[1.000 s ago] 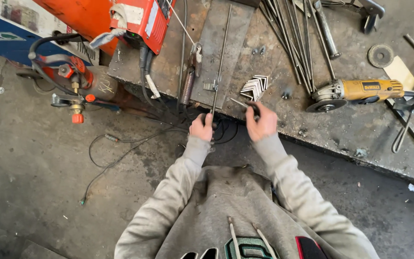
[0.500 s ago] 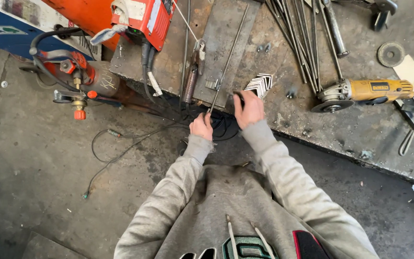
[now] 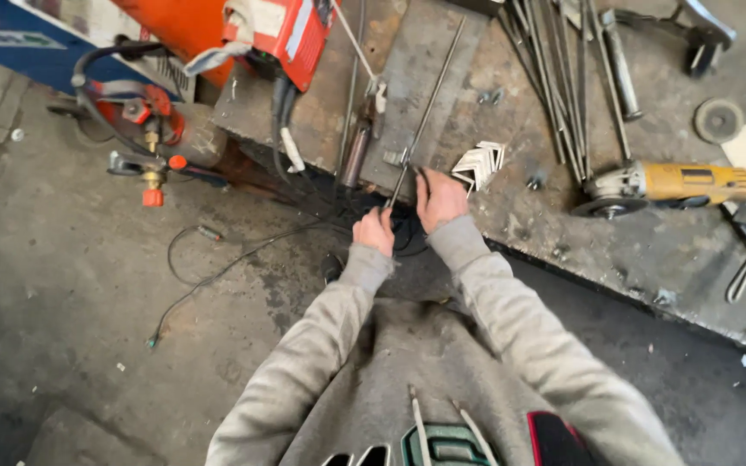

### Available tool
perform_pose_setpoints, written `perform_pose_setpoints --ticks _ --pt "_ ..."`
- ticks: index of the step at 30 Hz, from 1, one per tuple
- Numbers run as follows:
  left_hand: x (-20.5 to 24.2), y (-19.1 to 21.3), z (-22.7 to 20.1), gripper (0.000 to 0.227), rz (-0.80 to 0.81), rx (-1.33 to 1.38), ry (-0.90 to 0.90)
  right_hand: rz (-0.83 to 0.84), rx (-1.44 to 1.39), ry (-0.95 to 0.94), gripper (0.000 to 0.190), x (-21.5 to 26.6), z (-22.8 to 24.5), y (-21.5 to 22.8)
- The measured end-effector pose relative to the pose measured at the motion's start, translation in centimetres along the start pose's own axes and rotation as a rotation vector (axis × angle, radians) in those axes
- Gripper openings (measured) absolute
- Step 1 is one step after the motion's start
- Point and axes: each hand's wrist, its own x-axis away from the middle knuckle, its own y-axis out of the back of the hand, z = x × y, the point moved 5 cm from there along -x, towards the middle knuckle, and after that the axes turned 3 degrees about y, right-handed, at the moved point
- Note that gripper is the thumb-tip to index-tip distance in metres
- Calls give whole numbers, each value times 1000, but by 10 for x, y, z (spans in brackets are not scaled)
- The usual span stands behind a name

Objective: The person arc-welds metal rods and small bracket pieces on a steel workbench, holding the workpiece with one hand while striking an arc with an electrode holder, producing sparks and smoke. They reposition the rods, tap and chip at the welds, and handle the electrode holder and rods repeatedly across the bench.

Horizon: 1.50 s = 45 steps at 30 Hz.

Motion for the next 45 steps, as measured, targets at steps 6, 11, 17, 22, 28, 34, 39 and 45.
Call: perform_pose_setpoints --ticks 6,11,17,22,28,34,39,45 --pt "-5 -8 1 31 5 -58 -31 42 -39 14 21 -9 5 8" --pt "-6 3 -11 30 -11 -8 -47 76 -39 10 19 -17 8 11" --pt "-10 -13 7 34 -39 -100 -30 106 7 -3 22 -16 -8 3" --pt "-5 -5 11 34 -32 -70 -18 68 -23 -13 25 -19 -11 14" --pt "-12 8 10 36 10 -6 -47 148 -17 -26 28 -27 -23 33" --pt "-12 18 12 40 154 75 19 247 -130 -89 31 -35 -10 32" --pt "-12 19 11 37 137 88 4 282 -94 107 25 -37 -19 20" --pt "-11 13 16 35 137 68 -38 366 121 279 19 -48 5 28"
